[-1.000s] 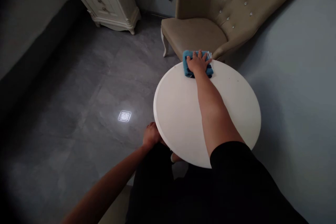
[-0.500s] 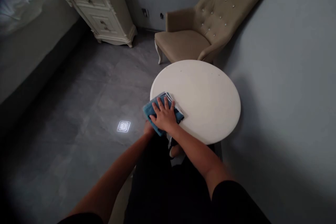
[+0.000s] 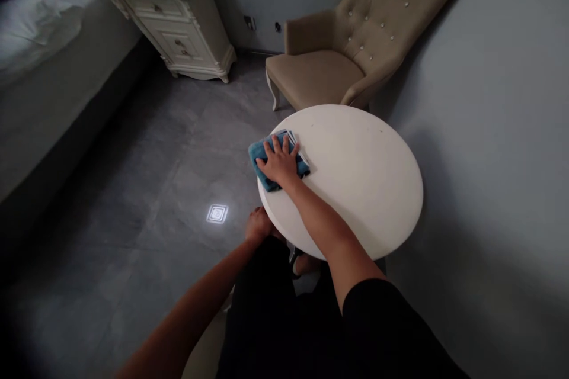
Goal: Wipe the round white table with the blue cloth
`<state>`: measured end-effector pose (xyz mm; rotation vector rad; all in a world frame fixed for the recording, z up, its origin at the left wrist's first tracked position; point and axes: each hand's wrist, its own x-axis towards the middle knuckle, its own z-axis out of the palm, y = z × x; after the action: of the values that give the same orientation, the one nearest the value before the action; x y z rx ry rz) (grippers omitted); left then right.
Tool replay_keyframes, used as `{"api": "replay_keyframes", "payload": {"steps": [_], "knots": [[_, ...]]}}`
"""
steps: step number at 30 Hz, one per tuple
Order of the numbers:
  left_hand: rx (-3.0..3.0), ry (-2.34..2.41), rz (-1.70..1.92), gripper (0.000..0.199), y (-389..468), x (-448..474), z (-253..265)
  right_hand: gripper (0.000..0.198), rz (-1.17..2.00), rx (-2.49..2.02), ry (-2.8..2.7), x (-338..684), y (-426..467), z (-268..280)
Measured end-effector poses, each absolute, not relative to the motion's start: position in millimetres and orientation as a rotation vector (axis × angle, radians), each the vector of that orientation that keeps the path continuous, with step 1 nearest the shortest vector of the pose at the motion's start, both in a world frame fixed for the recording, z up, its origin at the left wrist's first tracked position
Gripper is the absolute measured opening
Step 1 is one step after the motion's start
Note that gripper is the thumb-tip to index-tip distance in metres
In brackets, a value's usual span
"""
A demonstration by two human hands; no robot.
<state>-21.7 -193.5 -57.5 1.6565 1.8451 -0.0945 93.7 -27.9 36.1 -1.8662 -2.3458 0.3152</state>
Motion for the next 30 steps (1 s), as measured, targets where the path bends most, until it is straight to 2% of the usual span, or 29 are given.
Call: {"api": "replay_keyframes", "payload": {"steps": [4,8,13,17,23,26,30], "knots": [[1.675,1.818,-0.117,0.040,-182,-30,-64,0.080,0.311,-1.934,-2.325,120,78,35],[1.720,1.789,-0.168,0.038,-176,-33,-70,0.082,0.319,-2.105,-2.198,193,167,34],[1.761,1.740,-0.202,0.034,-176,-32,-80,0.080,0.227,-2.409,-1.886,323,198,38],[1.805,1.737,-0.193,0.035,-177,-31,-84,0.078,0.192,-2.605,-1.646,418,146,50],[1.812,1.771,-0.209,0.037,-178,-24,-73,0.078,0.278,-2.727,-1.319,518,6,63],[1.787,1.813,-0.188,0.040,-181,-19,-69,0.076,0.312,-2.691,-1.271,537,-68,60],[1.785,1.826,-0.133,0.042,-186,-14,-72,0.076,0.164,-2.625,-1.194,519,-168,44]]}}
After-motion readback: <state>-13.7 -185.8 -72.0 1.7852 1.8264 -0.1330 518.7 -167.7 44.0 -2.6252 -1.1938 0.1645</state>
